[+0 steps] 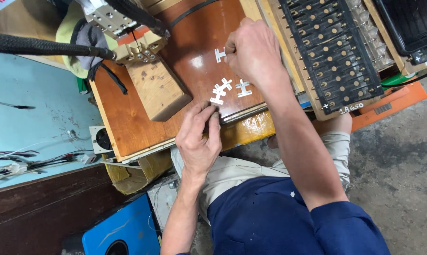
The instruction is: Spot welding nickel strips on a wooden jig for battery pack assembly.
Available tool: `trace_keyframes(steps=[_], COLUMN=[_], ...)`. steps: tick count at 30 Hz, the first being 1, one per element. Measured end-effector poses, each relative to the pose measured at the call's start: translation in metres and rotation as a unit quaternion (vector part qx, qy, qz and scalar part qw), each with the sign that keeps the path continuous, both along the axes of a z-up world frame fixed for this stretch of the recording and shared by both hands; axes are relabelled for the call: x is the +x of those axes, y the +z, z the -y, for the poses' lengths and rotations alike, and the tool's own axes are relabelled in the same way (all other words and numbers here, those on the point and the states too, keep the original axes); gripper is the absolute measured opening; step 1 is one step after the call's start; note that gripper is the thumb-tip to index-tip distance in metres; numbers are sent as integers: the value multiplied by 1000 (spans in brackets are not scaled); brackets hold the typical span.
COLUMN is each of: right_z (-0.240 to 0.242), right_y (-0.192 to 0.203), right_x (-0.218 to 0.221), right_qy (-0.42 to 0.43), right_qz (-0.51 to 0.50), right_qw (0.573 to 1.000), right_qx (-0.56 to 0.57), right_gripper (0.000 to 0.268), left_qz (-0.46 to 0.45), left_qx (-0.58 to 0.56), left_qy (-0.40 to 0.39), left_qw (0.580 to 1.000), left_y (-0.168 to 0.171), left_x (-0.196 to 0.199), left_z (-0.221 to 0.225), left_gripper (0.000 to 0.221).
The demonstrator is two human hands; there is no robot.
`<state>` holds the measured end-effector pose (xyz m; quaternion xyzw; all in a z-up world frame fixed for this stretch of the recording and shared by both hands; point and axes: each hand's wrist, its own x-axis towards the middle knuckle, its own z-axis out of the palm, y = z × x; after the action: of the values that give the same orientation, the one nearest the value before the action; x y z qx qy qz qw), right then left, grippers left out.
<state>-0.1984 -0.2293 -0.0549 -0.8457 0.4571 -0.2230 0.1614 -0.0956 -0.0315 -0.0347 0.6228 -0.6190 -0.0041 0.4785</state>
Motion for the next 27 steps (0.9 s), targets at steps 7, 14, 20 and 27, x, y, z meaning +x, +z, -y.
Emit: trace_keyframes(steps=[7,14,20,27], right_z=[20,34,35,32], right_y=[13,24,35,35], right_x=[11,21,37,26], right_qy=[42,66,71,180], right_qz=[-117,-177,-264,-176], right_qw=[991,975,952,963], right_qx=[56,118,140,92], right_gripper=[51,41,9,54], left_qz=[-4,-18,-20,-37], left_qx=[-11,-14,-5,-13], left_qy=[-9,-10,2,-17], left_qw=[1000,1000,1000,999], left_y=[6,-1,-4,9], left_x=[3,3,1,-2], left_z=[-17,-33,-34,-22], left_gripper=[9,8,9,8])
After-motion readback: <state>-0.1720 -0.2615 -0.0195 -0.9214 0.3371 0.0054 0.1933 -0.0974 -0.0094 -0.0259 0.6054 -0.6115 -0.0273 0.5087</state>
